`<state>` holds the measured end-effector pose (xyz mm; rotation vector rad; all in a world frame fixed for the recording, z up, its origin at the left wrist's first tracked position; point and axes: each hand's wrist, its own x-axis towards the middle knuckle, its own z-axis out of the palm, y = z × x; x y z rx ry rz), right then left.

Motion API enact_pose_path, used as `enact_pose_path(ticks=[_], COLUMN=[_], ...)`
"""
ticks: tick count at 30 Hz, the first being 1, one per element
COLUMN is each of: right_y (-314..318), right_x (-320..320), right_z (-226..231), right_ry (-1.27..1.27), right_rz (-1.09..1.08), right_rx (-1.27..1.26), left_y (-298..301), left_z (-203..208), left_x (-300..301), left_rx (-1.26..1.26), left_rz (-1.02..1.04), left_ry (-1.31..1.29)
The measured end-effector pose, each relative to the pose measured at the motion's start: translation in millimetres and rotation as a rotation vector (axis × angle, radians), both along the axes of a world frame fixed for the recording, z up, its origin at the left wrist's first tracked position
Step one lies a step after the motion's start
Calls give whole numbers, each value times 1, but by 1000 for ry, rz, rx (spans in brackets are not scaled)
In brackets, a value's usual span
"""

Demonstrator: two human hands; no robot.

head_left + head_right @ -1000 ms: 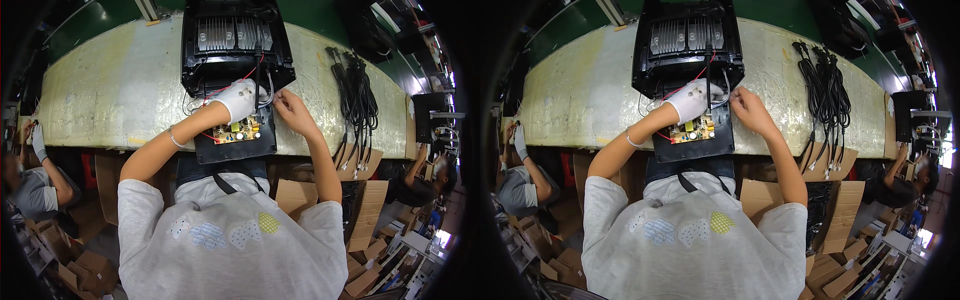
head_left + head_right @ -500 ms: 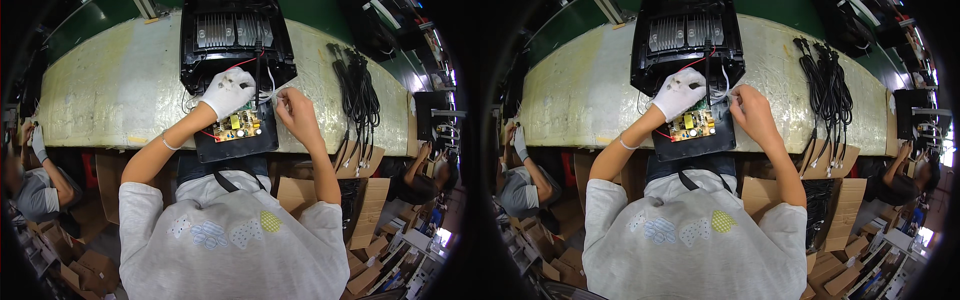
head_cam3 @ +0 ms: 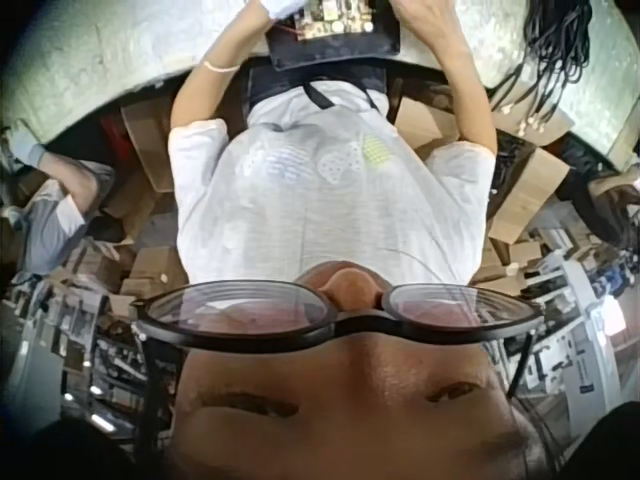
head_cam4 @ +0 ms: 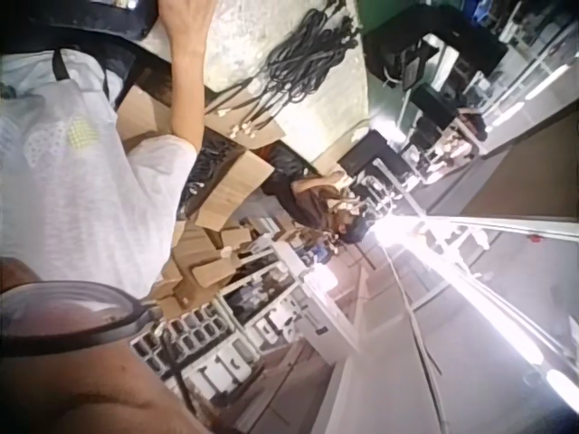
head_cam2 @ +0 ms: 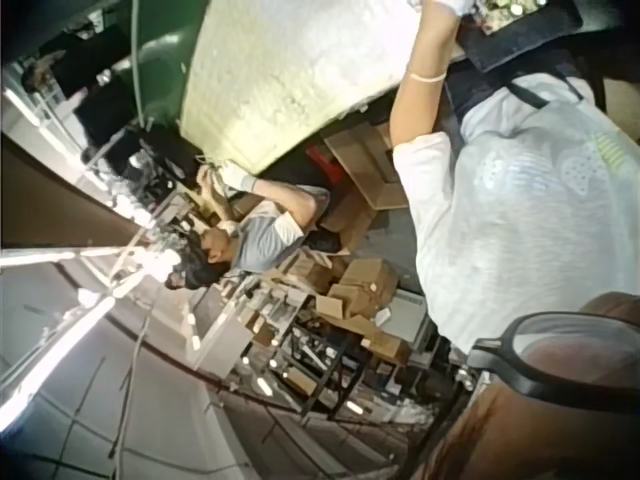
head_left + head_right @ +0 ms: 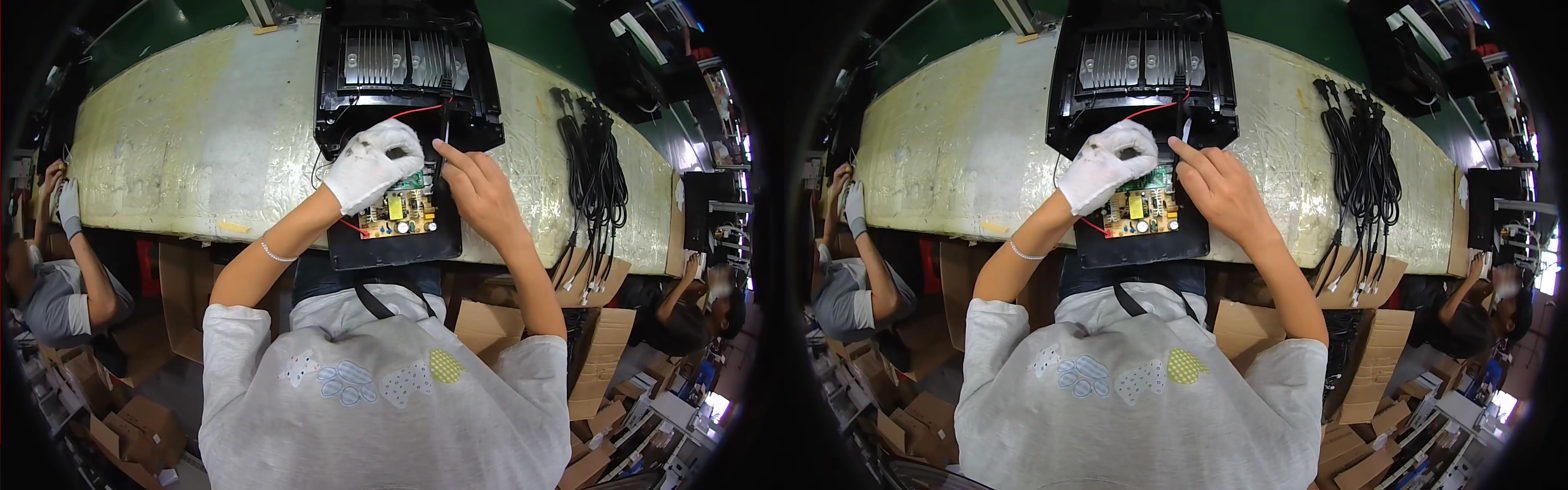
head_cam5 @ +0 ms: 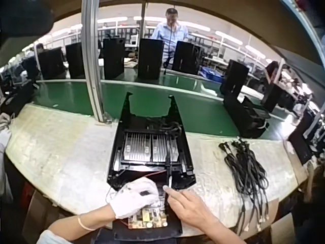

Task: Assembling electronic components into plastic housings on an industrial assembly line.

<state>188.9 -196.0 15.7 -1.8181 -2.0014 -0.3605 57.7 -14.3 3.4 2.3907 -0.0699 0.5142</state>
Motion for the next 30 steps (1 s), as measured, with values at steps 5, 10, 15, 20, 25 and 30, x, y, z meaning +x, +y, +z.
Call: enact_pose_path(ticks=[5,10,15,20,25,30], right_y=[-5,-11,-16,-17,-18,-18], right_x=[-17,-16,-14,-11,-11,-12], right_z=[-29,-28,-23,-24,-27,-28], right_ry=[332,618,735,800,855,873], right_rz=[-254,-332,-364,-364,-348,-320], right_rx=[275,296,272,275,288,290], left_y=[-19,-28,-25,-27,-29,-27], left_z=[13,-1,-6,-2,-3,-2], left_x=[15,27,21,15,15,19], left_rx=[-471,-254,20,221,252,261], left_rz=[-100,-138,-148,-136,-97,-113], left_ry=[-56,-149,-240,-177,-167,-167])
